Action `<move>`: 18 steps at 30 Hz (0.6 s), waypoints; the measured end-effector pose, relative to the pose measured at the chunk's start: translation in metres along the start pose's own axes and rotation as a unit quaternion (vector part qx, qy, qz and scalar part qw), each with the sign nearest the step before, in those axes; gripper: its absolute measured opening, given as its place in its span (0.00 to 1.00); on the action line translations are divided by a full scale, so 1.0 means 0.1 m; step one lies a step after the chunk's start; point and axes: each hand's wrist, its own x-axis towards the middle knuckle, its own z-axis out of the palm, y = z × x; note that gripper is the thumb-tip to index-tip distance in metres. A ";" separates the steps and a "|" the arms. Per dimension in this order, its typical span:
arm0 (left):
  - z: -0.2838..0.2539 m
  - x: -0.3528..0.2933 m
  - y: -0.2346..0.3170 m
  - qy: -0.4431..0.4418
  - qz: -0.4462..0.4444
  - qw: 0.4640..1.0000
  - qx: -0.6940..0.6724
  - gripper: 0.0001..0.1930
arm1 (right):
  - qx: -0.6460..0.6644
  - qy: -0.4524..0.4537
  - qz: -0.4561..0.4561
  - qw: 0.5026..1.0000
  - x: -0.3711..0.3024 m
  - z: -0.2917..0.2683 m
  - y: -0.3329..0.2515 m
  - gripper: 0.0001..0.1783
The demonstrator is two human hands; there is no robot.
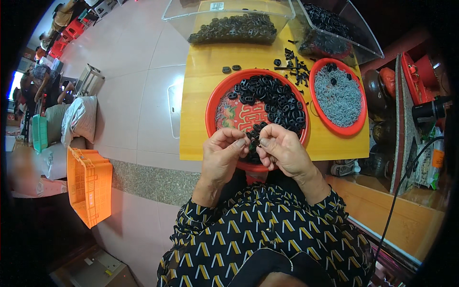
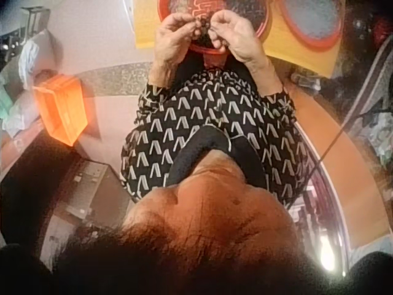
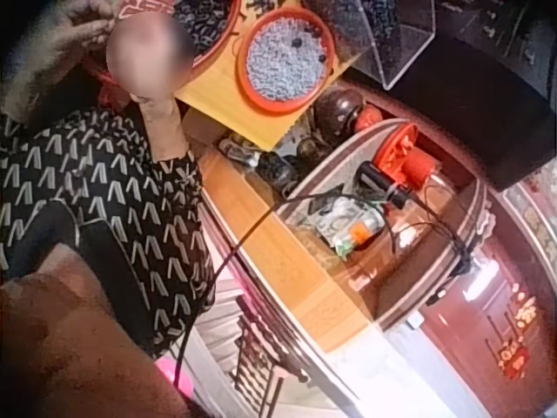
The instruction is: The person sits at a table and assembles small black plastic components by hand. They pick up a black ring and a black screw-like piece, fit them together, and place the assembled unit into a red tray. This repetitive assembly process continues throughout the video.
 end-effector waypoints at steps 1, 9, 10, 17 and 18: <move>0.00 0.00 0.01 0.001 -0.002 1.000 -0.001 0.07 | -0.009 -0.001 0.005 1.000 -0.01 0.00 -0.01 0.07; 0.06 -0.03 0.01 0.038 0.010 0.999 -0.030 0.09 | 0.073 -0.019 -0.018 0.997 0.01 0.00 0.00 0.06; 0.08 -0.03 0.01 0.040 0.009 0.999 -0.033 0.10 | 0.077 -0.015 -0.019 0.997 0.01 0.01 0.00 0.06; 0.08 -0.04 -0.01 0.022 -0.003 0.996 -0.085 0.12 | -0.028 0.010 -0.090 0.995 0.04 -0.06 0.13 0.06; 0.07 -0.03 -0.02 0.025 -0.001 0.996 -0.086 0.12 | -0.054 0.027 -0.099 0.993 0.03 -0.03 0.13 0.06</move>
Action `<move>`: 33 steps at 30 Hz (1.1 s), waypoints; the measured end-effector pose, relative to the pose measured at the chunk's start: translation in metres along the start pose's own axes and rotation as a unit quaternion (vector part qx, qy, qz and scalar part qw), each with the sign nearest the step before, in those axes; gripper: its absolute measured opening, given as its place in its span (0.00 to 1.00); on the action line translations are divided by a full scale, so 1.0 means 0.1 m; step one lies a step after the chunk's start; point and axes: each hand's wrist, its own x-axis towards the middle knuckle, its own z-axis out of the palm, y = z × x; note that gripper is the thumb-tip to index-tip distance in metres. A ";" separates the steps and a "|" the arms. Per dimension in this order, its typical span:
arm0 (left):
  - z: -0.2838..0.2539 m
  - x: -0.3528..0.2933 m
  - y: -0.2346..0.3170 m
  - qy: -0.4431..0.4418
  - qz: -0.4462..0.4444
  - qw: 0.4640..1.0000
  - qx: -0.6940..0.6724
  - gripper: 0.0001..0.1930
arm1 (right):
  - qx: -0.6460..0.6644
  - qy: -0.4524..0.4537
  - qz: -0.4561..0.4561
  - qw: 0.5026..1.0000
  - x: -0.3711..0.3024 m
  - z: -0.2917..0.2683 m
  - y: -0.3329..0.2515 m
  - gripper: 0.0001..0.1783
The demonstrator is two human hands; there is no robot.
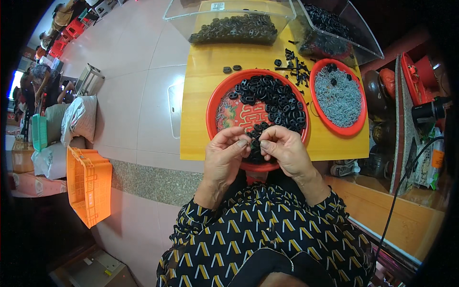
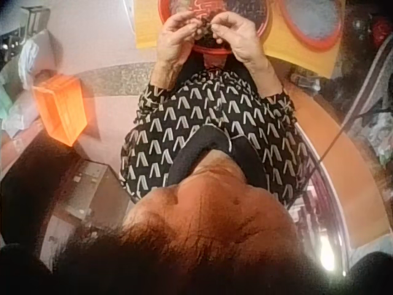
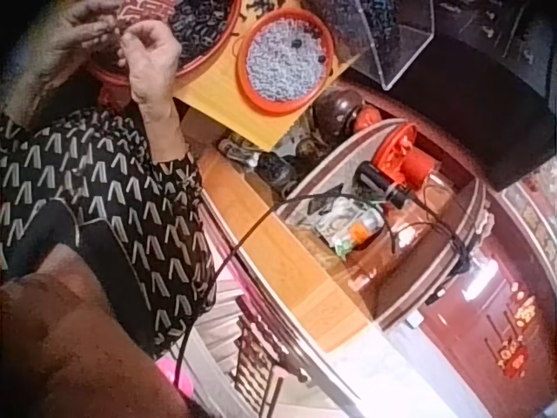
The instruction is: The person sits at a table and assembles small black plastic components by hand. They pick up a black ring and a black screw-like piece, fit them together, and place the assembled unit into a red tray. This repetitive assembly process continues throughout the video.
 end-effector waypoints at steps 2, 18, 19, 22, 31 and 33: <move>-0.02 0.00 -0.03 0.004 0.005 1.000 -0.004 0.12 | -0.032 0.028 -0.010 0.999 -0.03 0.06 -0.03 0.06; -0.03 -0.02 -0.10 0.013 0.026 1.000 -0.002 0.11 | -0.079 0.087 -0.045 0.992 -0.10 0.31 -0.04 0.03; -0.03 -0.02 -0.10 0.012 0.027 1.000 0.000 0.11 | -0.078 0.088 -0.043 0.992 -0.10 0.32 -0.04 0.03; -0.02 -0.03 -0.10 0.015 0.038 0.999 0.011 0.11 | -0.089 0.084 -0.045 0.992 -0.09 0.31 -0.03 0.03; 0.02 -0.06 -0.13 0.037 0.084 0.993 0.078 0.10 | -0.099 0.088 -0.046 0.990 -0.09 0.30 -0.02 0.03; 0.02 -0.06 -0.14 0.038 0.098 0.988 0.112 0.10 | -0.101 0.092 -0.040 0.990 -0.09 0.29 0.00 0.03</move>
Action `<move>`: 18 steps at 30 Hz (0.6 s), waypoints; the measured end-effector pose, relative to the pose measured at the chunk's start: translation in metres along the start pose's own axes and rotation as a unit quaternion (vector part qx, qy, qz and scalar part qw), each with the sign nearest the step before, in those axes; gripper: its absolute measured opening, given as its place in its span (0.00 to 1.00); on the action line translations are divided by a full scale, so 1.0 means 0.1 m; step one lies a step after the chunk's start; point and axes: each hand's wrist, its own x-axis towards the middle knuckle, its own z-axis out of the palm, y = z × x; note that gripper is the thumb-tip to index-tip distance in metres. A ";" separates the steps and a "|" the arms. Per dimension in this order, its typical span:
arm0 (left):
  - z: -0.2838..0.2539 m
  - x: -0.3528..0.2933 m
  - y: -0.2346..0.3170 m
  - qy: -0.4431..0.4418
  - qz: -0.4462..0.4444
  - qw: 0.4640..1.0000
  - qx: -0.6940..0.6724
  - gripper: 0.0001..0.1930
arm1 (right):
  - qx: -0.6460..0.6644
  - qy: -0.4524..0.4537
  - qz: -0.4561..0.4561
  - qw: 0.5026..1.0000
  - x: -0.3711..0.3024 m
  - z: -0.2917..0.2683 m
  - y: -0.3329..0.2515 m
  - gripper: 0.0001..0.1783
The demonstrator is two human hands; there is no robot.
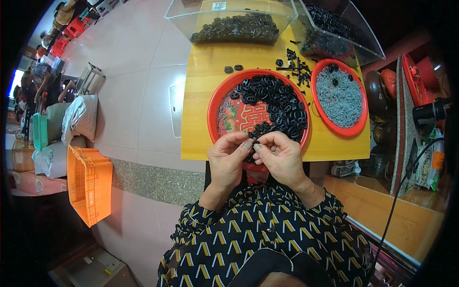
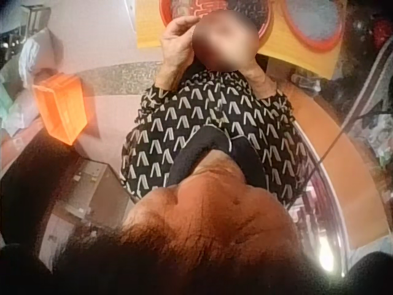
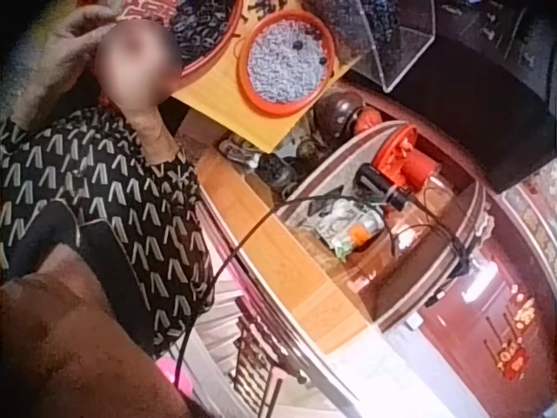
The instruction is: The person sits at a table and assembles small black plastic components by hand. They pick up a black ring and a black screw-like piece, fit them together, and place the assembled unit into a red tray. This repetitive assembly process continues throughout the video.
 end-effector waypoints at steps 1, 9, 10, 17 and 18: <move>0.01 -0.01 0.00 -0.003 0.006 1.000 0.014 0.09 | -0.001 0.003 0.003 1.000 0.00 0.00 0.01 0.03; 0.08 0.01 -0.07 -0.016 0.020 0.999 0.045 0.07 | 0.003 0.009 -0.034 0.999 0.02 -0.04 0.02 0.02; 0.09 0.03 -0.07 -0.014 0.019 0.998 0.056 0.07 | 0.003 0.011 -0.041 0.999 0.03 -0.04 0.03 0.02; 0.10 0.43 0.09 -0.041 0.065 0.946 0.316 0.10 | 0.047 0.024 -0.044 0.998 0.12 -0.23 0.01 0.05; 0.11 0.56 0.12 -0.063 0.195 0.875 0.438 0.10 | 0.038 0.019 -0.048 0.998 0.12 -0.28 0.02 0.06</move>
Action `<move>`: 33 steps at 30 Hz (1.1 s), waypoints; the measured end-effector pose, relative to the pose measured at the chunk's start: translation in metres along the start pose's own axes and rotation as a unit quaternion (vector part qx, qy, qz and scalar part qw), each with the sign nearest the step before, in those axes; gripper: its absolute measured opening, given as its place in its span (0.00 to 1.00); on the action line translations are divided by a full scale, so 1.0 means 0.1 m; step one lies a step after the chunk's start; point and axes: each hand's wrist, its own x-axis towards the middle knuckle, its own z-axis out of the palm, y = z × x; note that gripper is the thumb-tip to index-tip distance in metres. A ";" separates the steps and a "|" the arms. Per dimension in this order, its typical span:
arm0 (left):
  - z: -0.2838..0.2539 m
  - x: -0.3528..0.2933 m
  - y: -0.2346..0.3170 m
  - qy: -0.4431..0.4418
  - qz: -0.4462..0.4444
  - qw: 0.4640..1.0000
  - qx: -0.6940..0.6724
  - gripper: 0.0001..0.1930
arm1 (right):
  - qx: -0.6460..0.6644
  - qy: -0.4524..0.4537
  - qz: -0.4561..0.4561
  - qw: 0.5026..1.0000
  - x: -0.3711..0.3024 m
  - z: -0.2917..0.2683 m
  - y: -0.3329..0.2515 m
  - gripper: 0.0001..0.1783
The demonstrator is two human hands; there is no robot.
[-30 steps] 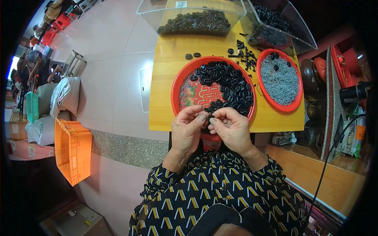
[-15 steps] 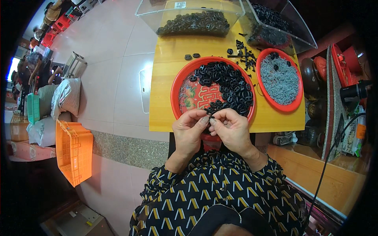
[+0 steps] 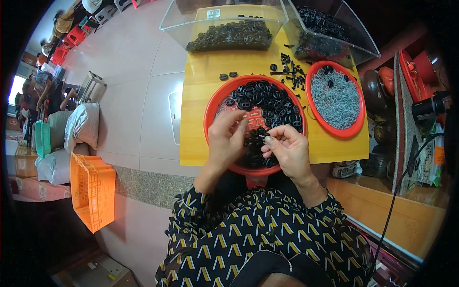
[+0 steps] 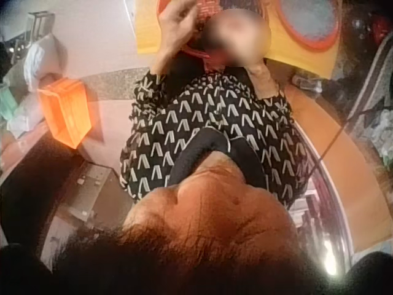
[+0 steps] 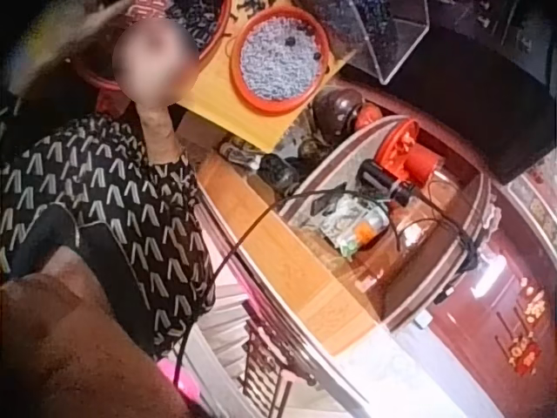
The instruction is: The person sits at a table and assembles small black plastic components by hand. They pick up a black ring and a black screw-like piece, fit them together, and place the assembled unit into a red tray. This repetitive assembly process continues throughout the video.
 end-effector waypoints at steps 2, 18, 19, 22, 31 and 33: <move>-0.01 0.22 -0.08 -0.002 0.146 0.969 0.199 0.11 | 0.003 0.005 0.007 1.000 0.00 -0.04 0.00 0.05; -0.04 0.24 -0.04 -0.122 0.041 0.988 0.086 0.04 | 0.130 -0.048 0.091 0.986 0.04 -0.20 0.01 0.05; -0.07 0.17 0.05 -0.142 -0.052 0.988 0.006 0.03 | 0.155 -0.059 0.098 0.981 0.05 -0.20 0.00 0.05; -0.11 -0.03 0.07 -0.163 -0.127 0.978 -0.017 0.04 | 0.222 -0.064 0.101 0.968 0.09 -0.17 0.00 0.06; -0.07 -0.31 0.00 -0.108 -0.083 0.984 -0.117 0.04 | 0.204 -0.041 0.078 0.975 0.09 0.02 -0.01 0.06; -0.04 -0.33 0.02 -0.100 -0.153 0.961 -0.208 0.04 | 0.207 -0.041 0.074 0.975 0.10 0.03 0.01 0.06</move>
